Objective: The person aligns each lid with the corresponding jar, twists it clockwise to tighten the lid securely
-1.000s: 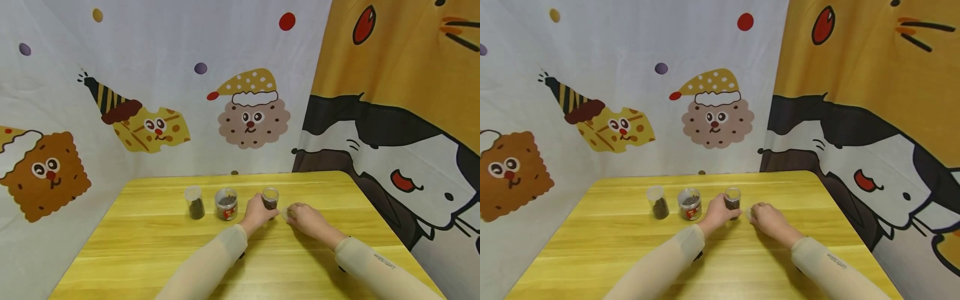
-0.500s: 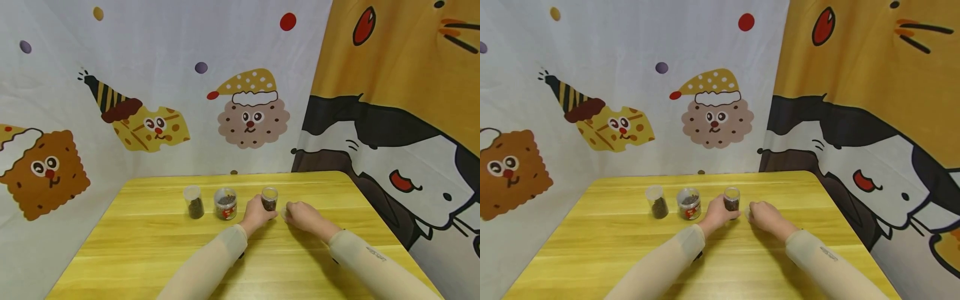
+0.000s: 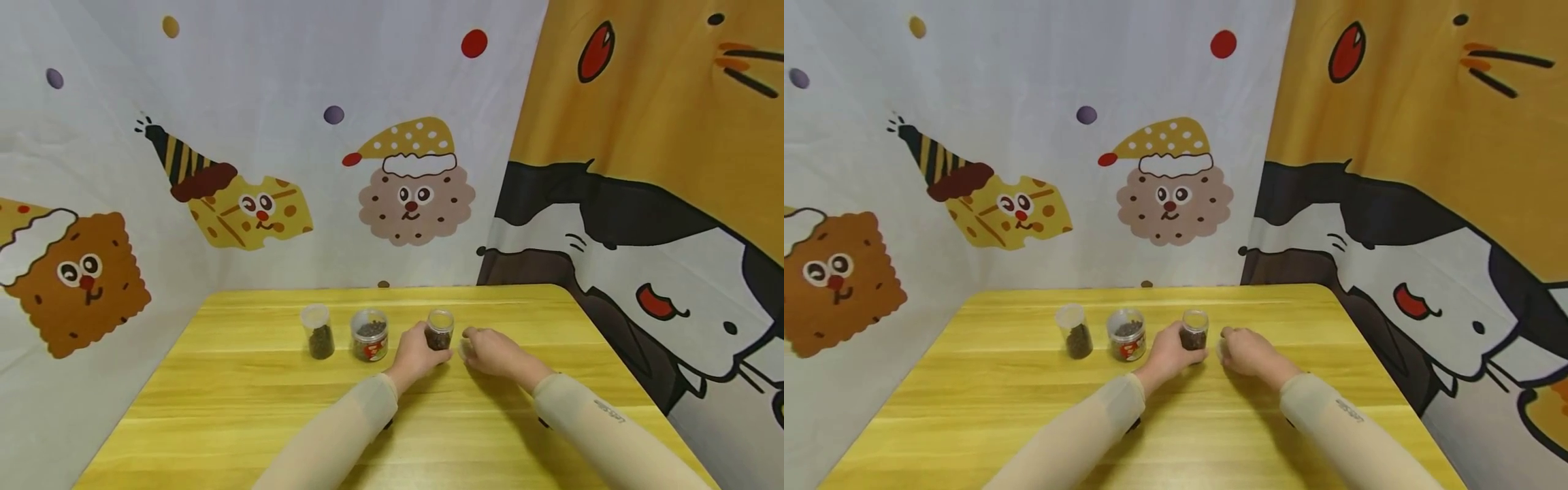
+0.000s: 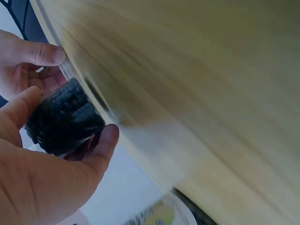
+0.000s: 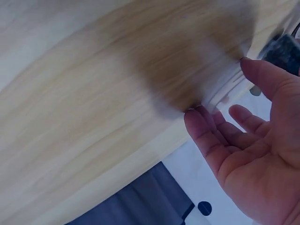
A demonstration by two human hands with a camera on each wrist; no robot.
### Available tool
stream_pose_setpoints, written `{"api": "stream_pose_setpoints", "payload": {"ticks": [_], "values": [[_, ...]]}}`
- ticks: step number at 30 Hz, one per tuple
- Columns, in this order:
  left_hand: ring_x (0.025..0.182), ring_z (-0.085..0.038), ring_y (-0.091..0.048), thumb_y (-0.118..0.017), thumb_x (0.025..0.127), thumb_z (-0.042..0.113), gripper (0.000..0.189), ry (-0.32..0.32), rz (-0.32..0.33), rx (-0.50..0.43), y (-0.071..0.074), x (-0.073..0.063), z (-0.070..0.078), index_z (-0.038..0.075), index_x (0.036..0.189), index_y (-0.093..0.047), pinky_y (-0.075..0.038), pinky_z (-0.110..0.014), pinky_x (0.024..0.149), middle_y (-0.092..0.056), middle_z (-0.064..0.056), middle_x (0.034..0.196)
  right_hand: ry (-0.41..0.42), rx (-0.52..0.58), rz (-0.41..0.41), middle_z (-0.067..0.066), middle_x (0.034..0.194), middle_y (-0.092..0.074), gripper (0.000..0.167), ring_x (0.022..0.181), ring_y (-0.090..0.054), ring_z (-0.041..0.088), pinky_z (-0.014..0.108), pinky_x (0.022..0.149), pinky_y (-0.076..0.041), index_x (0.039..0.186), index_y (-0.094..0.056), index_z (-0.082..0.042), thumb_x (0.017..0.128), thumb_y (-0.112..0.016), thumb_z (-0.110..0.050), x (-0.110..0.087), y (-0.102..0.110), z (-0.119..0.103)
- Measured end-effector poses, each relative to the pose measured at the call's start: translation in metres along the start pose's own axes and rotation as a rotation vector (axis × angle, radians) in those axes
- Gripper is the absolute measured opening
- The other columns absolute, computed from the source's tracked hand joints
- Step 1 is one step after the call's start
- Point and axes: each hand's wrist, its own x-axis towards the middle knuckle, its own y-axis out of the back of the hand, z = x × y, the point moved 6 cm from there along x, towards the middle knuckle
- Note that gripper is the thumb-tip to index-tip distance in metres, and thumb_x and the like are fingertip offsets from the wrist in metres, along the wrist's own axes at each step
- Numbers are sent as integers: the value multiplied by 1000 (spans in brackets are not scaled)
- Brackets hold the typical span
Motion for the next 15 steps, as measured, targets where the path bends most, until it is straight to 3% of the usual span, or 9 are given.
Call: {"api": "stream_pose_setpoints", "payload": {"ticks": [3,7,12,15], "values": [[117,-29,-72,-91,88,30,56,-28,-9,39,9,-7,-2,8,133,-65,-61,-48,99,-74,-10,126,-9,32,-4,25,121,-74,59,109,-74,39,56,97,-60,142,-58,7,95,-79,-23,2,2,1],[121,-26,-71,-90,88,38,60,-62,-43,45,26,-28,-8,13,137,-65,-60,-48,101,-73,-5,130,13,124,18,26,130,-71,63,116,-71,40,57,99,-60,148,-55,5,97,-77,-25,5,10,-4],[127,-23,-67,-86,89,50,64,-114,-48,1,59,-57,-21,18,140,-65,-58,-49,104,-70,0,136,43,293,34,14,120,-73,63,96,-68,21,40,81,-59,154,-54,-4,100,-75,-27,4,27,-21],[128,-24,-64,-87,89,45,61,-140,-12,-12,86,-74,-28,17,139,-66,-56,-51,107,-68,-3,137,69,400,49,9,119,-73,62,94,-65,11,32,79,-57,156,-55,-10,101,-74,-31,1,38,-38]]}}
